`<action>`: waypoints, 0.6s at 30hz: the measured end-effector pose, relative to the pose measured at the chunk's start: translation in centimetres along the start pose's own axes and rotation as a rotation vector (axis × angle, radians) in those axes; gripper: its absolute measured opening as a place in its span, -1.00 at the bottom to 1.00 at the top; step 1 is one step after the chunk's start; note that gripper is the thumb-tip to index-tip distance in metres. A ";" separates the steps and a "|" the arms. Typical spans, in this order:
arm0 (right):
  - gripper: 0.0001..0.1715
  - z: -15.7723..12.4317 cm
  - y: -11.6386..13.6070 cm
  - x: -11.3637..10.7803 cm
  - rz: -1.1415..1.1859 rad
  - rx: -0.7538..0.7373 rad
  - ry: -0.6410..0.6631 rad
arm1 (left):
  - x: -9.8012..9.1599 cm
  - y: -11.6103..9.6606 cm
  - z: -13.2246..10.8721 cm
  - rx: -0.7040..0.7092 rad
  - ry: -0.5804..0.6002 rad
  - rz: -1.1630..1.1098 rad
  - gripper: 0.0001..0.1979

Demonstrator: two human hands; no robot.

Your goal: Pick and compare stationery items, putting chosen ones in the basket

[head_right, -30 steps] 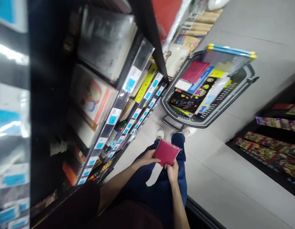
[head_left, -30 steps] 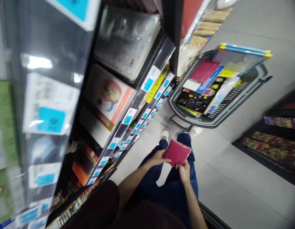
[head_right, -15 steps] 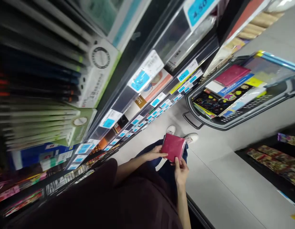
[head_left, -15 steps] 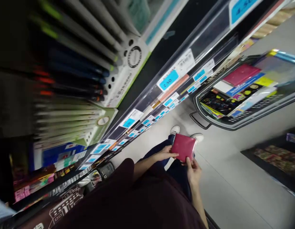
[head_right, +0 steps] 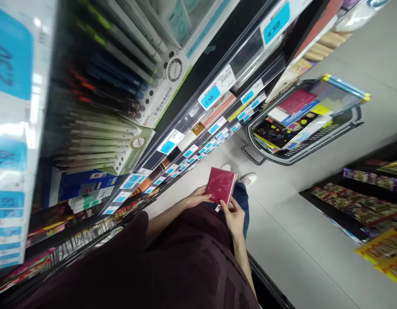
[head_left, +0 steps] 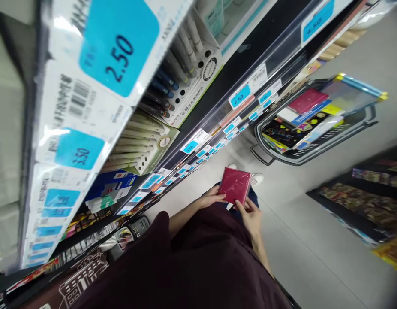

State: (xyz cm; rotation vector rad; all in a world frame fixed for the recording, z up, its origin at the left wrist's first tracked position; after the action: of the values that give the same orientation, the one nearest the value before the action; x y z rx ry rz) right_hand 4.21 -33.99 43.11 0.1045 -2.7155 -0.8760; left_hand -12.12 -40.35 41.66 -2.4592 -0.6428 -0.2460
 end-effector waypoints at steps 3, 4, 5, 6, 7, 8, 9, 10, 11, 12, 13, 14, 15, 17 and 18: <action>-0.30 -0.8 0.5 0.7 -0.098 -0.011 0.091 | -0.5 -0.8 -1.5 0.034 -0.025 0.045 -0.34; -0.32 -1.0 0.7 0.8 -0.134 -0.017 0.118 | -0.6 -1.1 -2.0 0.047 -0.038 0.069 -0.34; -0.33 -1.3 0.9 1.0 -0.159 -0.020 0.139 | -0.7 -1.2 -2.5 0.059 -0.051 0.099 -0.34; -0.33 -1.5 1.0 1.1 -0.175 -0.021 0.153 | -0.8 -1.4 -3.0 0.072 -0.063 0.132 -0.34; -0.31 -1.8 1.2 1.2 -0.188 -0.022 0.163 | -1.0 -1.5 -3.4 0.087 -0.075 0.164 -0.35; -0.29 -2.1 1.4 1.4 -0.199 -0.023 0.174 | -1.1 -1.7 -3.9 0.102 -0.090 0.193 -0.35; -0.27 -2.3 1.6 1.7 -0.211 -0.027 0.185 | -1.3 -1.8 -4.3 0.114 -0.103 0.217 -0.35; -0.24 -2.6 1.7 1.9 -0.224 -0.034 0.198 | -1.5 -2.0 -4.8 0.122 -0.113 0.233 -0.35; -0.21 -2.8 1.9 2.2 -0.239 -0.045 0.210 | -1.7 -2.1 -5.3 0.125 -0.118 0.241 -0.36; -0.19 -2.9 2.1 2.6 -0.255 -0.058 0.227 | -2.0 -2.3 -5.8 0.126 -0.119 0.241 -0.36; -0.18 -3.0 2.3 3.0 -0.271 -0.072 0.249 | -2.2 -2.4 -6.2 0.128 -0.120 0.234 -0.37; -0.18 -3.0 2.6 3.5 -0.292 -0.088 0.276 | -2.5 -2.5 -6.7 0.134 -0.122 0.221 -0.38; -0.20 -3.1 2.9 4.0 -0.322 -0.107 0.310 | -2.8 -2.6 -7.1 0.148 -0.125 0.202 -0.39; -0.24 -3.1 3.5 5.1 -0.406 -0.155 0.381 | -3.3 -2.5 -7.9 0.192 -0.144 0.152 -0.40; -0.26 -3.2 3.8 5.7 -0.458 -0.184 0.409 | -3.6 -2.4 -8.3 0.215 -0.162 0.129 -0.41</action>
State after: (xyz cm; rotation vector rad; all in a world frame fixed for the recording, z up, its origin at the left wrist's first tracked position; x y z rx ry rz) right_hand -0.25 -33.56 49.18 0.7972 -2.2462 -1.0785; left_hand -16.64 -44.85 48.45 -2.3160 -0.5444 0.0711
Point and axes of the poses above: each hand's wrist, its own z-axis towards the middle knuckle, its own x-axis out of the palm, y = z × x, the point moved 4 cm from there along z, towards the middle knuckle, and after that the axes turned 14 degrees about z, right-handed, at the moved point
